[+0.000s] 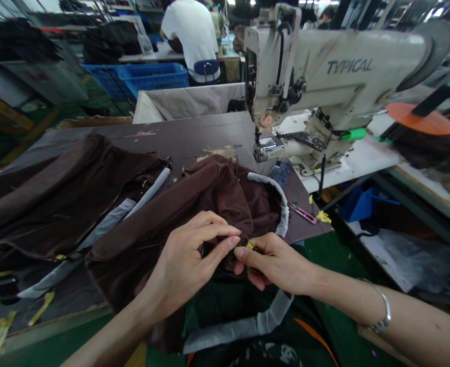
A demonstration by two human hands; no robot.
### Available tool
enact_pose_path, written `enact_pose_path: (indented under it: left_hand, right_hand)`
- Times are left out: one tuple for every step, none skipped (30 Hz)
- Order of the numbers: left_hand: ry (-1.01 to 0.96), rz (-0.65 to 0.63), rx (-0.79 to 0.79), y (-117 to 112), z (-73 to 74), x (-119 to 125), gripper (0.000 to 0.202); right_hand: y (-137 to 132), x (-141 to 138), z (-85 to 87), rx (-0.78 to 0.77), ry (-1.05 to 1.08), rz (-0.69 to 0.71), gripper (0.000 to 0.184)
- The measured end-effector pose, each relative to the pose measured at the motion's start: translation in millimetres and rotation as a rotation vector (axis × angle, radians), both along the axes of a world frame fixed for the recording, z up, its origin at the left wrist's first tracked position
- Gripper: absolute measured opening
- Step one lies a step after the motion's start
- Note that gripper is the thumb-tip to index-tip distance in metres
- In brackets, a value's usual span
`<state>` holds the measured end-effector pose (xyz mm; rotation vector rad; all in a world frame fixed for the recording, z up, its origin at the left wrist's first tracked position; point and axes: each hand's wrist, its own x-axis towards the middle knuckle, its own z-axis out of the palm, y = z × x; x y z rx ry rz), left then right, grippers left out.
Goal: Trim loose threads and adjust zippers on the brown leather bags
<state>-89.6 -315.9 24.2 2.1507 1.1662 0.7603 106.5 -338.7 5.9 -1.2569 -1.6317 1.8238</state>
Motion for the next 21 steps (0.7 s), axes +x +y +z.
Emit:
enact_pose_path:
  left_hand:
    - [-0.008, -0.006, -0.052, 1.4, 0.5, 1.4, 0.01]
    - [-0.02, -0.013, -0.109, 2.4, 0.7, 2.7, 0.008]
    - [-0.03, -0.025, -0.17, 3.2, 0.6, 3.7, 0.008]
    - [-0.041, -0.037, -0.227, 3.8, 0.3, 4.5, 0.01]
    - [-0.053, -0.048, -0.273, 4.6, -0.1, 5.3, 0.012]
    - [-0.069, -0.057, -0.306, 5.7, -0.4, 6.2, 0.014]
    - [-0.089, -0.064, -0.33, 7.3, -0.5, 7.2, 0.016]
    - [-0.116, -0.069, -0.347, 9.6, -0.1, 8.5, 0.018]
    - [-0.148, -0.071, -0.362, 12.6, 1.0, 10.0, 0.019]
    - [-0.19, -0.071, -0.371, 16.5, 3.1, 11.6, 0.02]
    - [-0.24, -0.067, -0.367, 21.2, 6.2, 13.3, 0.02]
    - [-0.29, -0.059, -0.348, 26.5, 10.5, 14.9, 0.02]
    - [-0.332, -0.052, -0.316, 32.2, 15.8, 16.5, 0.02]
    - [-0.356, -0.056, -0.281, 38.1, 22.2, 18.0, 0.019]
    - [-0.361, -0.08, -0.257, 43.7, 29.3, 19.3, 0.019]
    - [-0.343, -0.124, -0.257, 49.0, 36.9, 20.5, 0.019]
    - [-0.311, -0.183, -0.279, 53.5, 44.8, 21.6, 0.018]
    - [-0.271, -0.245, -0.317, 57.2, 52.7, 22.5, 0.017]
    - [-0.228, -0.301, -0.36, 60.1, 60.1, 23.1, 0.016]
    - [-0.208, -0.314, -0.375, 62.0, 67.0, 23.5, 0.015]
    - [-0.211, -0.286, -0.358, 63.0, 72.9, 23.5, 0.015]
  right_hand:
    - [-0.3, 0.1, -0.8, 0.006, -0.002, 0.004, 0.04]
    - [-0.4, 0.1, -1.7, 0.014, -0.002, 0.008, 0.04]
    - [-0.4, 0.0, -2.5, 0.02, 0.001, 0.011, 0.04]
    - [-0.1, -0.2, -3.1, 0.025, 0.004, 0.012, 0.04]
    - [0.6, -0.7, -3.3, 0.025, 0.009, 0.012, 0.04]
    - [1.5, -1.2, -3.2, 0.018, 0.017, 0.013, 0.04]
    - [2.6, -2.0, -2.6, 0.004, 0.028, 0.012, 0.04]
    - [3.7, -2.8, -1.9, -0.017, 0.042, 0.009, 0.04]
    - [4.7, -3.8, -1.0, -0.043, 0.055, 0.004, 0.04]
    - [5.5, -4.8, -0.3, -0.071, 0.064, 0.002, 0.04]
    - [6.1, -5.7, 0.2, -0.097, 0.068, 0.001, 0.04]
    - [6.4, -6.5, 0.3, -0.12, 0.067, 0.0, 0.04]
    - [6.5, -7.0, 0.0, -0.141, 0.064, 0.0, 0.04]
    - [6.5, -7.2, -0.6, -0.164, 0.064, -0.002, 0.04]
    - [6.6, -7.0, -1.3, -0.187, 0.069, -0.009, 0.04]
    - [6.9, -6.4, -2.0, -0.211, 0.078, -0.021, 0.04]
    - [7.4, -5.4, -2.6, -0.235, 0.088, -0.036, 0.04]
    - [8.0, -4.2, -3.2, -0.255, 0.098, -0.05, 0.04]
    - [8.9, -2.9, -3.7, -0.27, 0.106, -0.062, 0.039]
    - [9.8, -1.5, -4.2, -0.28, 0.111, -0.071, 0.039]
    - [10.7, -0.3, -4.8, -0.289, 0.117, -0.08, 0.039]
